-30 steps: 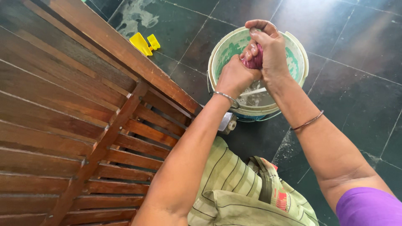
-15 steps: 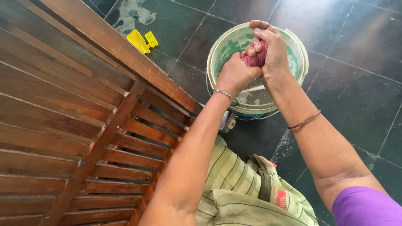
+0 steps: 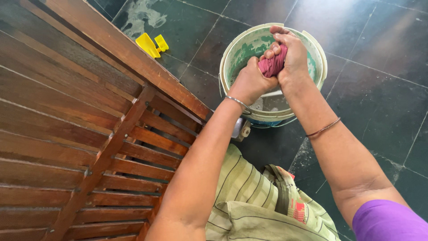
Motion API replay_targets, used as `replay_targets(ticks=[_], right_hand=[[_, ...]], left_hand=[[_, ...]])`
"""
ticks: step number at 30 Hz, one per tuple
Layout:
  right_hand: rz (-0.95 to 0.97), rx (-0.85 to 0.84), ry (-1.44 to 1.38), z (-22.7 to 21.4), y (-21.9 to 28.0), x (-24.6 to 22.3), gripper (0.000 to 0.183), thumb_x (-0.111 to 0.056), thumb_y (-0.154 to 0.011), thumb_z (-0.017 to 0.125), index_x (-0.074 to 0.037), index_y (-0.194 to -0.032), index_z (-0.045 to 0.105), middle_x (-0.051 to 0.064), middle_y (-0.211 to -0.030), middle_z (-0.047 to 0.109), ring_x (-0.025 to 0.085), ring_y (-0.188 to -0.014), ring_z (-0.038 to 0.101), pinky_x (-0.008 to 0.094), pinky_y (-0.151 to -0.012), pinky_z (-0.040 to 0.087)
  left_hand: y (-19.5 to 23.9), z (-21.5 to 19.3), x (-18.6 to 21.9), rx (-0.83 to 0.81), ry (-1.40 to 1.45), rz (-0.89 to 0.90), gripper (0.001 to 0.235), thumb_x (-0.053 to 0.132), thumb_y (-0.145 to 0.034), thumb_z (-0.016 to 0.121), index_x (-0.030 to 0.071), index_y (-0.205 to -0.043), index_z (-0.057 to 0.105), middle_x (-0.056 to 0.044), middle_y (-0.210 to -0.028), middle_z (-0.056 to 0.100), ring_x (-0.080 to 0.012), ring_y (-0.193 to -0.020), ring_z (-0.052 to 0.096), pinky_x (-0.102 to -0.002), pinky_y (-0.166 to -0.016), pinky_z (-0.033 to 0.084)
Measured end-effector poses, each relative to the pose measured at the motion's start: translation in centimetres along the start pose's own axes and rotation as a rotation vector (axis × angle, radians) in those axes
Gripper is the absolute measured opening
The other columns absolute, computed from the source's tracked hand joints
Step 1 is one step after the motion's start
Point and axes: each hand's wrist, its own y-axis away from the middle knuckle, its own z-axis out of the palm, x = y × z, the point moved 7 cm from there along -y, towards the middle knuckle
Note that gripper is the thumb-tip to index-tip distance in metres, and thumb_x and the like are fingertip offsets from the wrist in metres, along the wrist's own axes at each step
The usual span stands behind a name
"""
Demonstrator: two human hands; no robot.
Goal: The person scrubs a wooden slatted bench using a toothbrush, then dips a cloth into a bucket of water and wipes the bench clean.
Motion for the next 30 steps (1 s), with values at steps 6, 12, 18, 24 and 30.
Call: replay_targets(ticks=[6, 12, 18, 24, 30], right_hand=[[0.012, -0.033, -0.006, -0.4, -0.9, 0.2, 0.017, -0.007, -0.094, 0.056, -0.003, -0.109, 0.062, 0.001, -0.063, 0.05, 0.016, -0.054, 0.052, 0.037, -0.059, 0.052], [-0.112, -0.182, 0.118, 2.3, 0.7, -1.5, 0.022, -0.019, -0.104, 0.063, -0.006, -0.122, 0.061, 0.003, -0.076, 0.058, 0.017, -0.066, 0.061, 0.035, -0.07, 0.057], [-0.125, -0.366, 0.779, 6.5, 5.8, -3.0, 0.035, -0.033, -0.112, 0.058, -0.011, -0.138, 0.057, -0.001, -0.105, 0.062, 0.008, -0.086, 0.06, 0.025, -0.07, 0.05], [-0.048, -0.75, 0.343, 10.8, 10.0, -3.5, 0.025, 0.006, -0.106, 0.06, -0.001, -0.129, 0.054, 0.017, -0.127, 0.066, 0.022, -0.121, 0.068, 0.036, -0.106, 0.059], [-0.206, -0.745, 0.777, 15.7, 15.2, -3.0, 0.047, 0.006, -0.092, 0.065, -0.005, -0.135, 0.05, 0.015, -0.133, 0.063, 0.019, -0.119, 0.068, 0.03, -0.097, 0.058]], left_hand=[[-0.4, 0.7, -1.4, -0.019, -0.014, 0.063, 0.064, 0.036, -0.071, 0.082, -0.001, -0.115, 0.052, -0.027, -0.106, 0.073, -0.039, -0.104, 0.071, -0.042, -0.087, 0.056], [-0.2, -0.3, -0.7, 0.021, 0.054, 0.105, 0.075, 0.04, -0.072, 0.082, 0.0, -0.126, 0.047, -0.025, -0.107, 0.074, -0.0368, -0.104, 0.074, -0.041, -0.088, 0.057], [2.3, -5.0, 0.9, 0.214, -0.007, 0.062, 0.089, 0.069, -0.081, 0.065, 0.004, -0.14, 0.047, -0.023, -0.106, 0.075, -0.036, -0.105, 0.074, -0.041, -0.088, 0.056], [4.7, -7.5, -0.5, 0.206, 0.695, -0.066, 0.074, 0.065, -0.095, 0.057, -0.004, -0.123, 0.062, -0.02, -0.095, 0.072, -0.0379, -0.087, 0.073, -0.05, -0.073, 0.054], [12.6, -11.8, 2.2, 0.467, 0.243, 0.367, 0.047, 0.043, -0.099, 0.066, 0.008, -0.13, 0.064, -0.01, -0.109, 0.07, -0.022, -0.11, 0.067, -0.034, -0.097, 0.055]])
